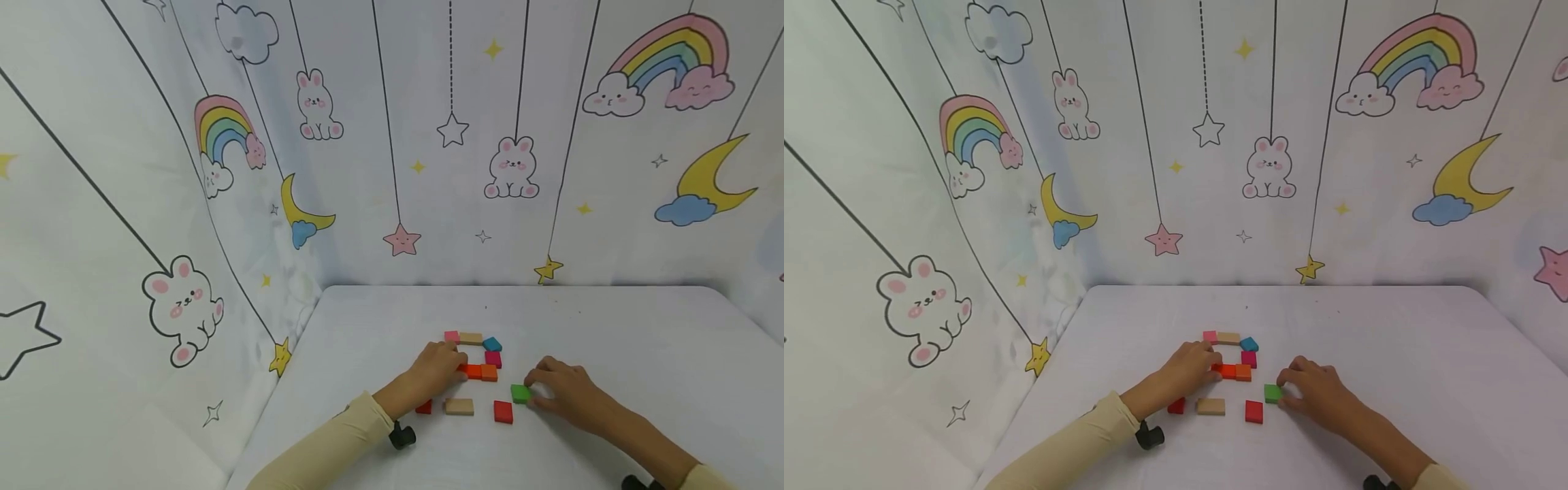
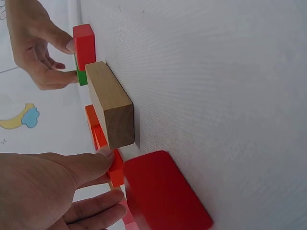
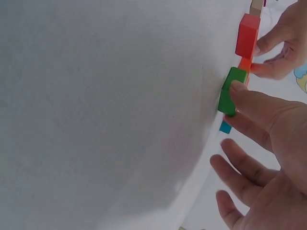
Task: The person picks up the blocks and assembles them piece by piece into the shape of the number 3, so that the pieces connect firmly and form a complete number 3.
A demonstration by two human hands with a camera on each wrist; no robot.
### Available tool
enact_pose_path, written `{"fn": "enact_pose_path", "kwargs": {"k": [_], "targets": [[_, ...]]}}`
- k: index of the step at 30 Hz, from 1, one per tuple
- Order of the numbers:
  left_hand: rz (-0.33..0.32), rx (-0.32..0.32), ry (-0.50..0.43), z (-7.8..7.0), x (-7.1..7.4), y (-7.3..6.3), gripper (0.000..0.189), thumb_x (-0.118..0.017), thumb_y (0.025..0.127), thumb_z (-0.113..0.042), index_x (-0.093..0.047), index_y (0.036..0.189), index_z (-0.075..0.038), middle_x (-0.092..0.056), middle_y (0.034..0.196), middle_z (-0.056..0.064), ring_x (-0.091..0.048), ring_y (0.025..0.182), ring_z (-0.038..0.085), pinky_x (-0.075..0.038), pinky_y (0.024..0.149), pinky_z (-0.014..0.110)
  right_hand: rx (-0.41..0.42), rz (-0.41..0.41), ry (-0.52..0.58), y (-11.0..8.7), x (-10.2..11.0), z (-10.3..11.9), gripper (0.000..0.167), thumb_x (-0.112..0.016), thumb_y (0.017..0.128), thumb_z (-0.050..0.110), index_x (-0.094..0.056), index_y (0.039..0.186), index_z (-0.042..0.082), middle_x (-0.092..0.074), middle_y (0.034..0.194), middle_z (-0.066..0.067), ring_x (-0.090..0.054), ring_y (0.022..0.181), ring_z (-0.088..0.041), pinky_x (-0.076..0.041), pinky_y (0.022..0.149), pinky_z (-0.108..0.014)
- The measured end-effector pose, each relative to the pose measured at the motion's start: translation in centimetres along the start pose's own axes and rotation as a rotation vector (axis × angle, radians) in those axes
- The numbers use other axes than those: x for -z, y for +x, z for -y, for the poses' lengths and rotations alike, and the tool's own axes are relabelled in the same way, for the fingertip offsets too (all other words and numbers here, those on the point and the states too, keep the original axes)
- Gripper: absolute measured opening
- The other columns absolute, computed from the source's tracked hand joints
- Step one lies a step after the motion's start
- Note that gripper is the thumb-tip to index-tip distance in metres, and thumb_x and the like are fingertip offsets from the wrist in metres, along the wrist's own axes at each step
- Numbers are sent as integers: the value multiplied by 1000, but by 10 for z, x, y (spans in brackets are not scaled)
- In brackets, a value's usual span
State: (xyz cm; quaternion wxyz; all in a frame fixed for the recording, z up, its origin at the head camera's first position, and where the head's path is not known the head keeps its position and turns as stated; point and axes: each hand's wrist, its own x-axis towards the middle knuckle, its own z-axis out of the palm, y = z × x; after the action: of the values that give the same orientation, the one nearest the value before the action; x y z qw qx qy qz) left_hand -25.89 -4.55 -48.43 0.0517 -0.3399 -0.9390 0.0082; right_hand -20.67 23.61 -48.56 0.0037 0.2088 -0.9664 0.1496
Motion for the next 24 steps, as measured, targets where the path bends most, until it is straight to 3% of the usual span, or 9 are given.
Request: {"fn": "enact_pose_path", "kwargs": {"k": [3,13,24], "targets": [[-2,2,-1,0,0,0,23,-76,98,-40,-79,114,-23,-70,103,-5,-60,96,9,-50,85,21,4,-13,-8,4,-4,2,30,-93,79,34,-76,104,29,-63,104,6,-63,100,-15,-51,83,-51],[-1,1,-3,-1,0,-1,24,-76,98,-40,-79,114,-22,-70,104,-4,-60,97,9,-52,87,23,-24,-5,7,13,-9,16,31,-95,77,32,-78,102,27,-61,98,6,-60,96,-12,-52,82,-49],[2,8,-10,-1,-1,0,23,-76,98,-40,-79,115,-23,-71,105,-4,-61,98,9,-52,87,24,8,-17,-5,19,-12,23,31,-94,78,36,-78,102,28,-59,95,7,-58,92,-10,-51,81,-48]]}}
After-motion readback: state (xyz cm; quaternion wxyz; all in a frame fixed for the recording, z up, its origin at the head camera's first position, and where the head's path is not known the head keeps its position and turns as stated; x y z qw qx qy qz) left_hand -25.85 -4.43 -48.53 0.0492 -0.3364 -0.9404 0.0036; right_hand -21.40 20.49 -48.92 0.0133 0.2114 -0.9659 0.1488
